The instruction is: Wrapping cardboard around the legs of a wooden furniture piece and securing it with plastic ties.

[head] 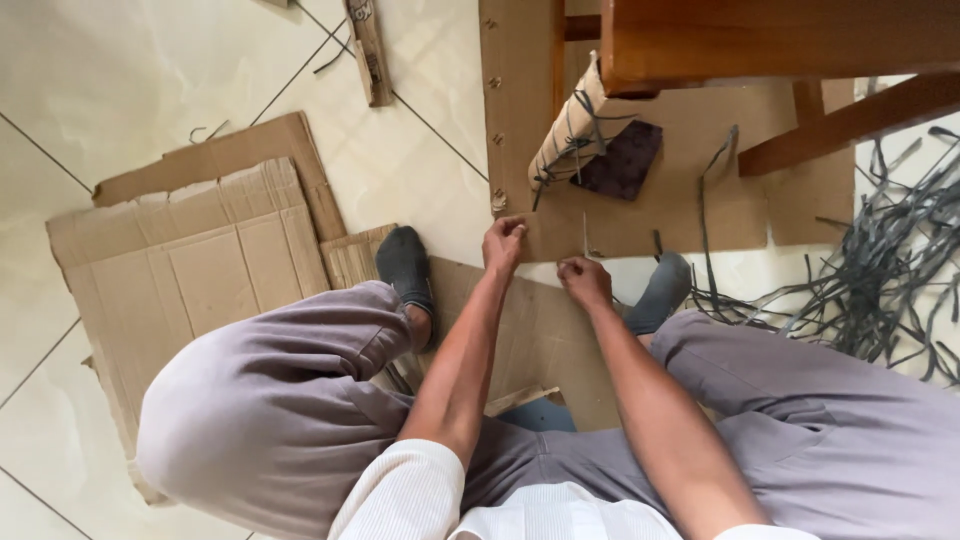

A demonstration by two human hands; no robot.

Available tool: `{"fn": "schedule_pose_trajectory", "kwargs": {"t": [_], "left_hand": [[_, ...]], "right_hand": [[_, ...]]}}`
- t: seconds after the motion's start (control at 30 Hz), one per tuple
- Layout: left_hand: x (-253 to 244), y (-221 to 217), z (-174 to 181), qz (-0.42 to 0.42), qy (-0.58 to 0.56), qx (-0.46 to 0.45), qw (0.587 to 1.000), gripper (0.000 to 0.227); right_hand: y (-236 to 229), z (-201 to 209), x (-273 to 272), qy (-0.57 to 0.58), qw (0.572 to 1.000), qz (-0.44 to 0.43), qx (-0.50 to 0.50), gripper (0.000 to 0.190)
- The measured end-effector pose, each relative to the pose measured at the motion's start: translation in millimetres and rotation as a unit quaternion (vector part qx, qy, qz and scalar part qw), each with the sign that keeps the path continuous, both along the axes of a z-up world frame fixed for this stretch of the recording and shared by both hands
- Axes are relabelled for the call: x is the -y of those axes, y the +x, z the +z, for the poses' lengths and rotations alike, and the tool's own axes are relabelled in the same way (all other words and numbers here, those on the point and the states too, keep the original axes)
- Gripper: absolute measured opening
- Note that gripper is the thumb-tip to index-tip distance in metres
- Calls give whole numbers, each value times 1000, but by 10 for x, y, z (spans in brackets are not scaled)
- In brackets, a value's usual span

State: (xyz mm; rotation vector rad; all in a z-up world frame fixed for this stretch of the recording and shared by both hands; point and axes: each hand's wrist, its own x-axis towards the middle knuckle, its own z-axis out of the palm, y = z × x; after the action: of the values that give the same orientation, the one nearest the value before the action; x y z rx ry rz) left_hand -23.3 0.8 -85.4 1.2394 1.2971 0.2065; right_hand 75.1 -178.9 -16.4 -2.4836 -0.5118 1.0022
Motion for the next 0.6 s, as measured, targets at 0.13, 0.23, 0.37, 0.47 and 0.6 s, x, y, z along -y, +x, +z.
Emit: {"fn": "schedule_pose_trajectory", "kwargs": {"t": [0.13,0.23,0.37,0.47,0.6], "left_hand": [[-79,29,985,74,39,5,996,21],[-355,216,1657,185,110,125,969,25],[-629,417,3014,185,230,266,918,31],[-710,558,3823,130,309,401,853,31],[-554,499,4651,2,327,574,751,22]], "right_hand": [[-13,268,-45,27,999,-35,15,22],[123,651,-133,99,992,-48,62,22],[417,1079,-164,196,975,-60,90,23],[817,1109,-145,211,965,-48,150,13],[1279,1762,-147,177,951,-85,239,19]]}}
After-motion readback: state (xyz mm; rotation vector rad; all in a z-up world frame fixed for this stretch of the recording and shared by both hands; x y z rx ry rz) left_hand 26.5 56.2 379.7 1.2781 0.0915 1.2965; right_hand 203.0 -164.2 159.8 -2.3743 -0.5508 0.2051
